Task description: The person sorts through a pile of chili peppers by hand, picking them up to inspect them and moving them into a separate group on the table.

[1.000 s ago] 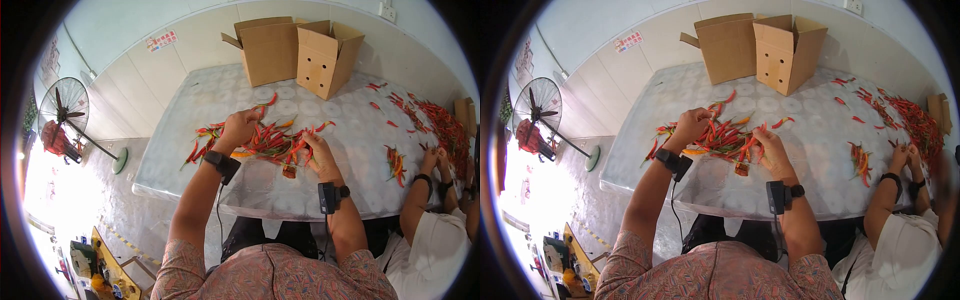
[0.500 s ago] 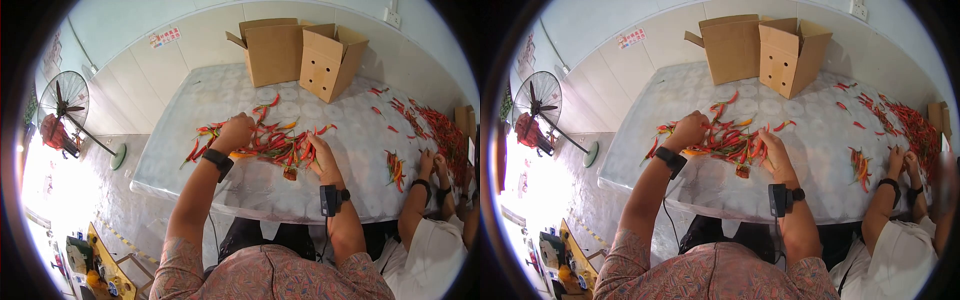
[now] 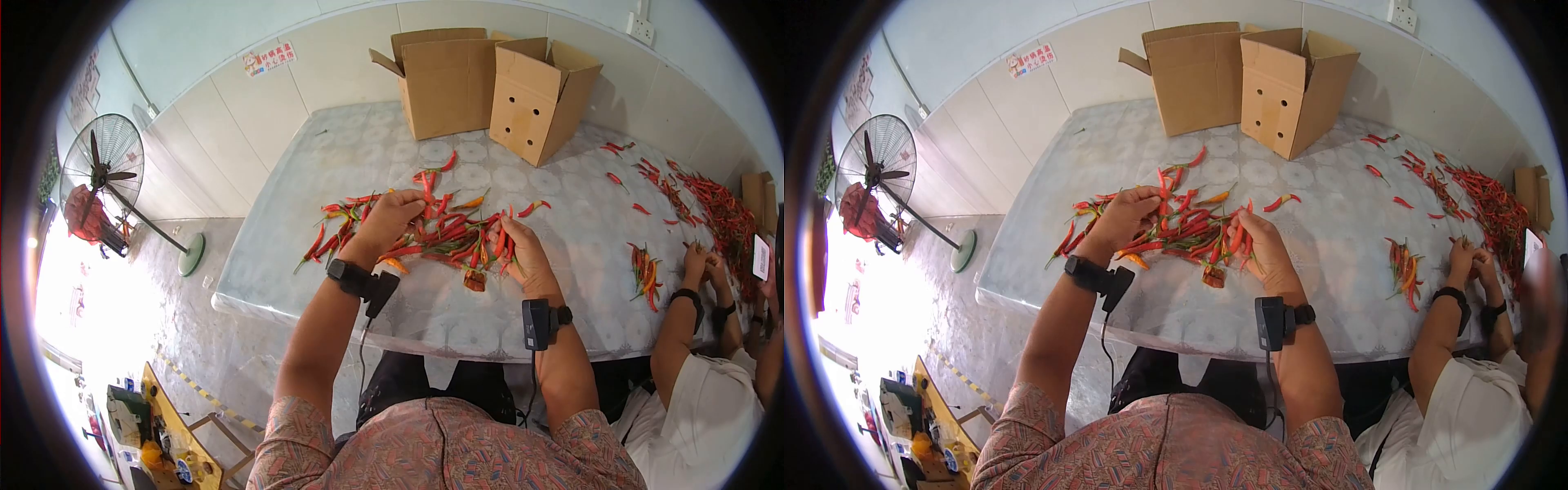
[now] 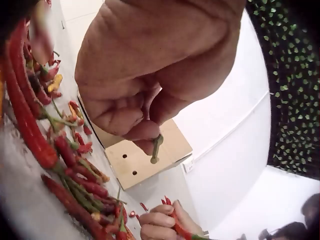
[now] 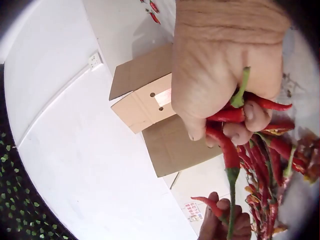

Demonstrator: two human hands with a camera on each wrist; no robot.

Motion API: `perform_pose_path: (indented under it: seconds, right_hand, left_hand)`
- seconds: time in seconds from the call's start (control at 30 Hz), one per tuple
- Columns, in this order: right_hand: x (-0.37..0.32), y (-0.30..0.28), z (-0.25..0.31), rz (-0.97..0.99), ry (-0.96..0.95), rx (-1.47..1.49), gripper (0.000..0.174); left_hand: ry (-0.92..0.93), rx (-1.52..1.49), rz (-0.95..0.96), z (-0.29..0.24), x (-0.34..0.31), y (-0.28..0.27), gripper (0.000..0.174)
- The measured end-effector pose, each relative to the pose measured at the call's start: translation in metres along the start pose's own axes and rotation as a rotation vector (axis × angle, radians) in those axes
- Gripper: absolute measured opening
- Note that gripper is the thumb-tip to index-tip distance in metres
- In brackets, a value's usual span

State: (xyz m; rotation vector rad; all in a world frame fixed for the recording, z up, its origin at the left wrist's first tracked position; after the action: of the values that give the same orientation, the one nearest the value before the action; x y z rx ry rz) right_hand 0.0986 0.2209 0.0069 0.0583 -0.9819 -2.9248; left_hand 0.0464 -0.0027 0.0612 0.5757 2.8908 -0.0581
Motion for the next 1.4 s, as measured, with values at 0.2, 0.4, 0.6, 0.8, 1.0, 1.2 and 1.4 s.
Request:
perform_pose_path:
  seconds: [0.2, 0.4, 0.6, 0.8, 1.0, 1.2, 1.4]
  right_hand:
    - [0.002, -0.007, -0.004, 0.000, -0.009, -0.019, 0.020]
    - [0.002, -0.009, -0.001, 0.026, 0.007, -0.027, 0.014]
    - [0.002, -0.010, 0.000, -0.051, 0.016, -0.044, 0.015]
    - [0.006, -0.014, -0.007, -0.047, 0.034, -0.078, 0.012]
    - [0.002, -0.015, -0.001, -0.003, 0.031, -0.099, 0.009]
    - [0.002, -0.009, 0.000, -0.011, 0.033, -0.076, 0.010]
    - [-0.002, -0.003, 0.003, -0.063, 0.018, -0.052, 0.014]
  left_hand:
    - [-0.013, -0.020, 0.100, 0.009, 0.001, 0.043, 0.016]
    - [0.206, 0.374, 0.113, 0.017, 0.012, 0.082, 0.016]
    - [0.269, 0.389, 0.084, 0.021, 0.013, 0.094, 0.013]
    - [0.339, 0.471, -0.002, 0.012, 0.002, 0.096, 0.013]
    - [0.497, 0.906, -0.186, -0.001, -0.011, 0.037, 0.009]
    - [0.240, 1.334, -0.309, 0.009, -0.021, -0.052, 0.014]
    - [0.234, 1.413, -0.265, 0.022, -0.019, -0.065, 0.020]
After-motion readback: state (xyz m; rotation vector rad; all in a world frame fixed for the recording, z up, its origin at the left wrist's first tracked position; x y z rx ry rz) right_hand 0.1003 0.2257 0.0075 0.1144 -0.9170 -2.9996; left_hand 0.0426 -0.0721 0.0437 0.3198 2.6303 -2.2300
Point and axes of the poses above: each hand's wrist, its own x-axis towards the middle knuckle, its own y-axis out of the palm, z = x × y, the point moved 3 cm from there along x, towards the middle knuckle, and after that the axes turned 6 degrees about -y, right-handed, at the moved point
